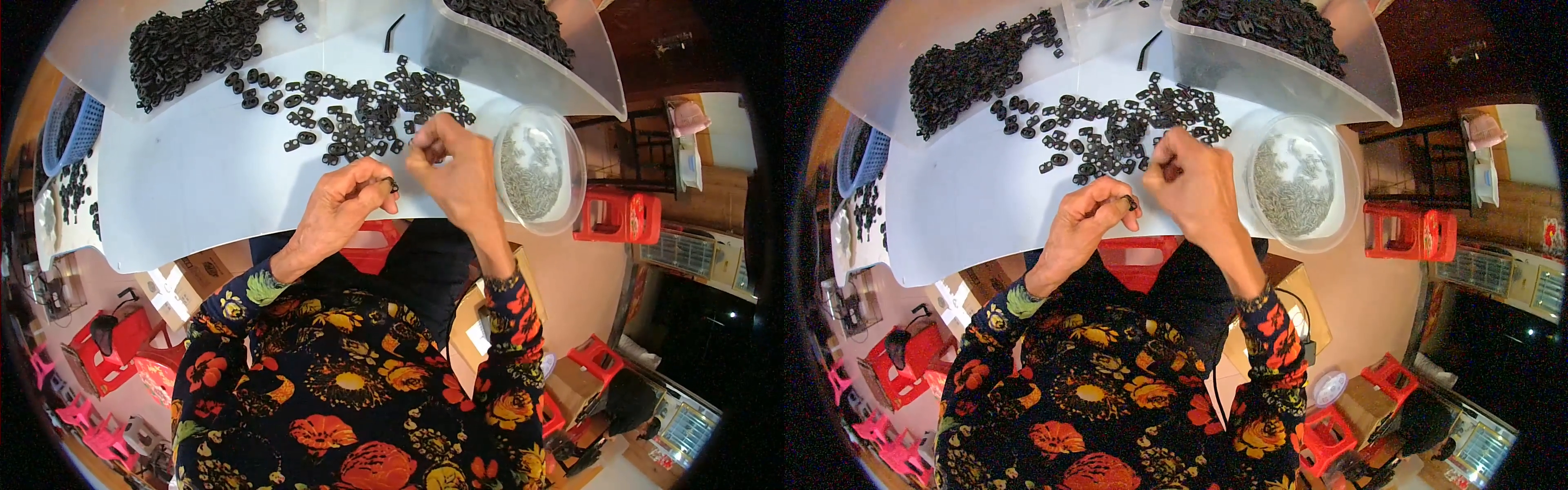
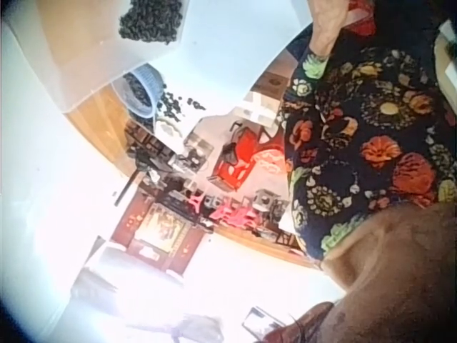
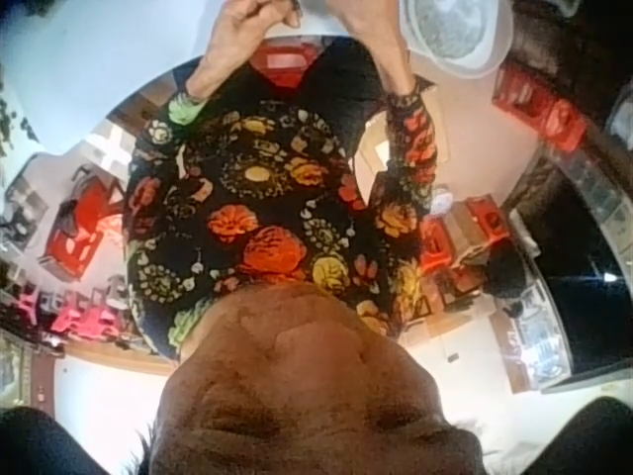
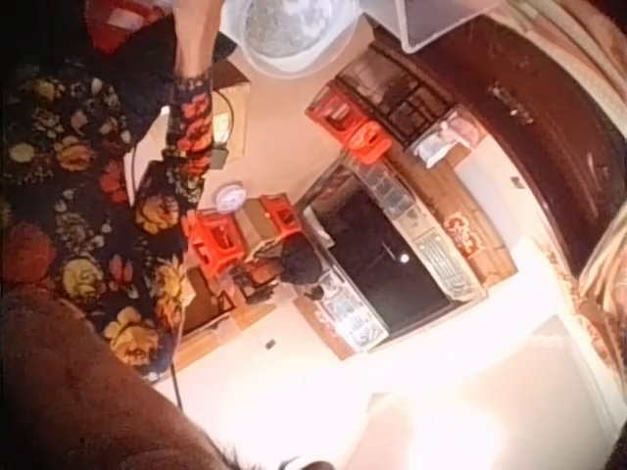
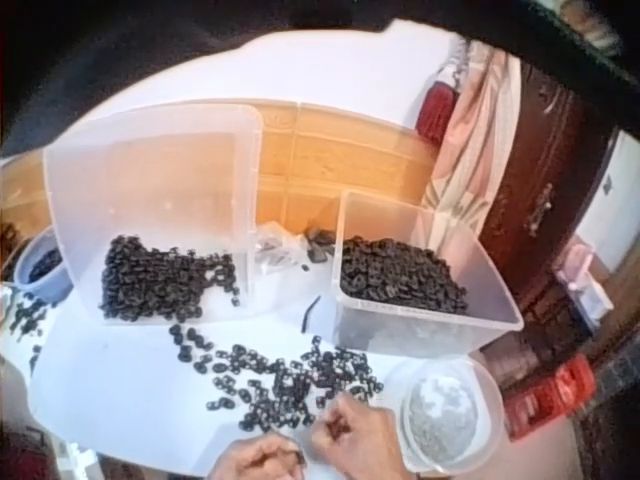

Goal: The person assembles components by picking up metal pins from a plastic bowl, inserting them into black plastic pieces, and pressing the parts together by hand.

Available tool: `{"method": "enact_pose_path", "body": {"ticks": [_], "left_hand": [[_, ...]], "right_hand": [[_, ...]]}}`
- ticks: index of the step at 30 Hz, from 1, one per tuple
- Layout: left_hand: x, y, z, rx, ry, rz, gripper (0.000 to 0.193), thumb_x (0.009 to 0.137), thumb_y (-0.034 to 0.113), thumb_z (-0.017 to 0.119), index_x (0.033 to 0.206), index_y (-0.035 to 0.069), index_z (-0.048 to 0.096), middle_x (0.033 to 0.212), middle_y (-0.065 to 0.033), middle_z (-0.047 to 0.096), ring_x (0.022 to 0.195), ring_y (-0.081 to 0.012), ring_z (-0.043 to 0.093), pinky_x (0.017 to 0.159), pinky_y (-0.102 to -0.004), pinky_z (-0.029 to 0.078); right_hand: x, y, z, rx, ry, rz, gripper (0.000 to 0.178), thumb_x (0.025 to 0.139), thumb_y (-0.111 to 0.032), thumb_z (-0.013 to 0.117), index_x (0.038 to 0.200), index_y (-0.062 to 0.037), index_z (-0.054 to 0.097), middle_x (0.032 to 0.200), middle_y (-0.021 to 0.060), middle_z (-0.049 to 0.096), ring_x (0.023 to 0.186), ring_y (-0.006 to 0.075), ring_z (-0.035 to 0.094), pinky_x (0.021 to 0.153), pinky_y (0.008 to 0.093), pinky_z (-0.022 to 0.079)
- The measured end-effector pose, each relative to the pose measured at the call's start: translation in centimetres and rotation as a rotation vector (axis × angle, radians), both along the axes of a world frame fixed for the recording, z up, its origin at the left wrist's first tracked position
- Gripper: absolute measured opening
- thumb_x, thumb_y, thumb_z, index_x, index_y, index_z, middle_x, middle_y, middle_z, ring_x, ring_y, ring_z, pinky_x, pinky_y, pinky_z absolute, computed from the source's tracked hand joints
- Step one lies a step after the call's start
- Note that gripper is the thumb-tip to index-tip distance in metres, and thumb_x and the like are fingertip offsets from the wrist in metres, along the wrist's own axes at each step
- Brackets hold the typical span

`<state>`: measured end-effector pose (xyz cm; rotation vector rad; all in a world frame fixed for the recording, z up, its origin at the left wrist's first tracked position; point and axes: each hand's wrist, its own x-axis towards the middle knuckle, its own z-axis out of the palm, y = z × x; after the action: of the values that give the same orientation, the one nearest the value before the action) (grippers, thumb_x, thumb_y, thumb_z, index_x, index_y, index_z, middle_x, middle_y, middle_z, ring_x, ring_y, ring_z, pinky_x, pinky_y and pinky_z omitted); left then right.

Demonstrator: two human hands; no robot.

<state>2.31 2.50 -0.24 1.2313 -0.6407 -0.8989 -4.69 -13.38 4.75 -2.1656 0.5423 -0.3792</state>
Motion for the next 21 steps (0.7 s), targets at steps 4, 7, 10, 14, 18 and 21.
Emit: {"method": "enact_pose_path", "body": {"ticks": [4, 7, 10, 14, 18, 21], "left_hand": [[0.0, -0.2, 0.3, -0.006, 0.008, -0.005, 0.010, 0.092, 0.004, 0.047, 0.095, -0.002, 0.055, 0.078, -0.0039, 0.061, 0.075, -0.0103, 0.061, 0.071, -0.0245, 0.050], [-0.1, -0.3, 0.3, 0.006, 0.037, -0.001, 0.011, 0.092, 0.004, 0.047, 0.096, -0.002, 0.055, 0.078, -0.0040, 0.062, 0.075, -0.0108, 0.061, 0.072, -0.0247, 0.050], [0.0, -0.3, 0.2, 0.032, 0.020, 0.015, 0.011, 0.092, 0.004, 0.047, 0.096, -0.002, 0.056, 0.078, -0.0044, 0.062, 0.074, -0.0109, 0.061, 0.071, -0.0248, 0.050], [-0.1, -0.4, 0.2, 0.033, 0.012, 0.033, 0.012, 0.092, 0.004, 0.047, 0.097, -0.002, 0.056, 0.077, -0.0047, 0.062, 0.074, -0.0107, 0.061, 0.070, -0.0244, 0.049], [-0.2, -0.5, 0.3, 0.015, 0.020, 0.054, 0.012, 0.092, 0.004, 0.048, 0.097, -0.002, 0.056, 0.077, -0.0048, 0.063, 0.073, -0.0104, 0.060, 0.070, -0.0243, 0.049], [-0.2, -0.6, 0.3, 0.024, 0.028, 0.055, 0.011, 0.092, 0.004, 0.047, 0.096, -0.001, 0.056, 0.077, -0.0047, 0.062, 0.073, -0.0102, 0.060, 0.069, -0.0244, 0.049]], "right_hand": [[-2.8, 1.1, -2.3, 0.277, -0.136, 0.003, 0.022, 0.072, 0.006, 0.061, 0.093, -0.0011, 0.064, 0.069, -0.0008, 0.056, 0.063, 0.0056, 0.052, 0.059, 0.0224, 0.046], [-3.3, 0.6, -3.8, 0.339, -0.265, 0.040, 0.022, 0.074, 0.007, 0.061, 0.095, -0.0013, 0.065, 0.070, -0.0023, 0.057, 0.063, 0.0051, 0.052, 0.062, 0.0208, 0.046], [-3.5, 0.8, -3.5, 0.603, -0.222, 0.021, 0.018, 0.078, 0.006, 0.061, 0.094, -0.0007, 0.067, 0.074, -0.0029, 0.059, 0.065, 0.0046, 0.052, 0.063, 0.0199, 0.045], [-3.1, 0.9, -3.9, 0.715, -0.239, 0.024, 0.013, 0.081, 0.003, 0.063, 0.093, -0.0006, 0.067, 0.077, -0.0018, 0.061, 0.067, 0.0042, 0.053, 0.062, 0.0196, 0.044], [-3.0, 0.6, -4.3, 0.725, -0.276, 0.087, 0.010, 0.083, -0.002, 0.066, 0.093, -0.0004, 0.067, 0.080, -0.0009, 0.063, 0.072, 0.0051, 0.055, 0.064, 0.0202, 0.045], [-3.0, 0.8, -4.3, 0.771, -0.309, 0.095, 0.012, 0.084, -0.003, 0.066, 0.095, -0.0007, 0.066, 0.081, -0.0006, 0.063, 0.074, 0.0058, 0.056, 0.067, 0.0208, 0.046]]}}
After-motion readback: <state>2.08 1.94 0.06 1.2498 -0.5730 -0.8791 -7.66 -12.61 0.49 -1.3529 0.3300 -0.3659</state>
